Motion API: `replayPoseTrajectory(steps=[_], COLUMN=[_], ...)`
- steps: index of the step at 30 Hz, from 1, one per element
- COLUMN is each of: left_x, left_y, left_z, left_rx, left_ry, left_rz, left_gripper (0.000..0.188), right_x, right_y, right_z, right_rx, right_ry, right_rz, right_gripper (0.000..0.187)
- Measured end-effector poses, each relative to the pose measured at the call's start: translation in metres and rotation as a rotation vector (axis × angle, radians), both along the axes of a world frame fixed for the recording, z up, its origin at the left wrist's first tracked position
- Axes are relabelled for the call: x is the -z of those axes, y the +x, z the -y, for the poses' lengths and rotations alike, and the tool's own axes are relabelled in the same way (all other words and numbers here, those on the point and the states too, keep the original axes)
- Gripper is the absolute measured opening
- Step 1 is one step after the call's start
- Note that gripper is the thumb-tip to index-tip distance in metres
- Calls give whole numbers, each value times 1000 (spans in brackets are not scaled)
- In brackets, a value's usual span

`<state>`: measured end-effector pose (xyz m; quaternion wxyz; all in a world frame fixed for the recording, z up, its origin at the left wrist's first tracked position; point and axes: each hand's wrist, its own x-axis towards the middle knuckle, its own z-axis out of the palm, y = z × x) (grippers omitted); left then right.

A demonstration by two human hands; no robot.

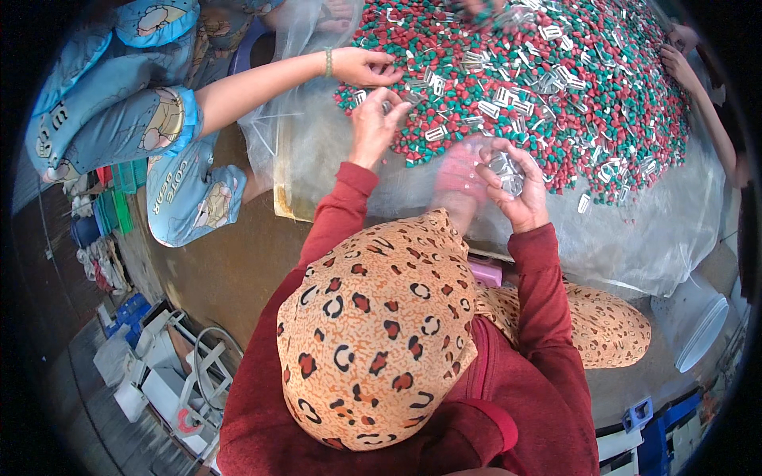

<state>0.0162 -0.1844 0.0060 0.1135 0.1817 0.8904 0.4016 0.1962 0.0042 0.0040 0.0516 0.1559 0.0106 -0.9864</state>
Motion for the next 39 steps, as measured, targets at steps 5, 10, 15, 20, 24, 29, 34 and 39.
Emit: replayPoseTrajectory(steps=[5,10,15,20,24,29,34,39], left_x=[2,39,38,24,16,4,61,4], left_y=[-11,-6,-3,-3,-1,-3,-13,-14], left_z=[16,7,9,24,24,9,7,-17], left_rx=[143,155,82,-98,-35,2,186,24], left_ry=[-221,-182,-105,963,1057,432,6,646], left_rz=[-30,-281,-176,816,959,751,-327,787], left_gripper=[26,36,27,17,23,22,20,10], right_x=[-24,-16,15,-15,-10,-7,11,9], right_y=[-1,3,12,1,-4,-5,7,9], right_z=[2,1,4,16,11,-1,-1,1], right_rx=[24,1,3,61,-45,-80,11,-64], right_ry=[232,78,-6,57,208,111,74,142], right_rz=[217,134,42,235,148,75,143,126], right_gripper=[32,24,25,23,26,20,26,45])
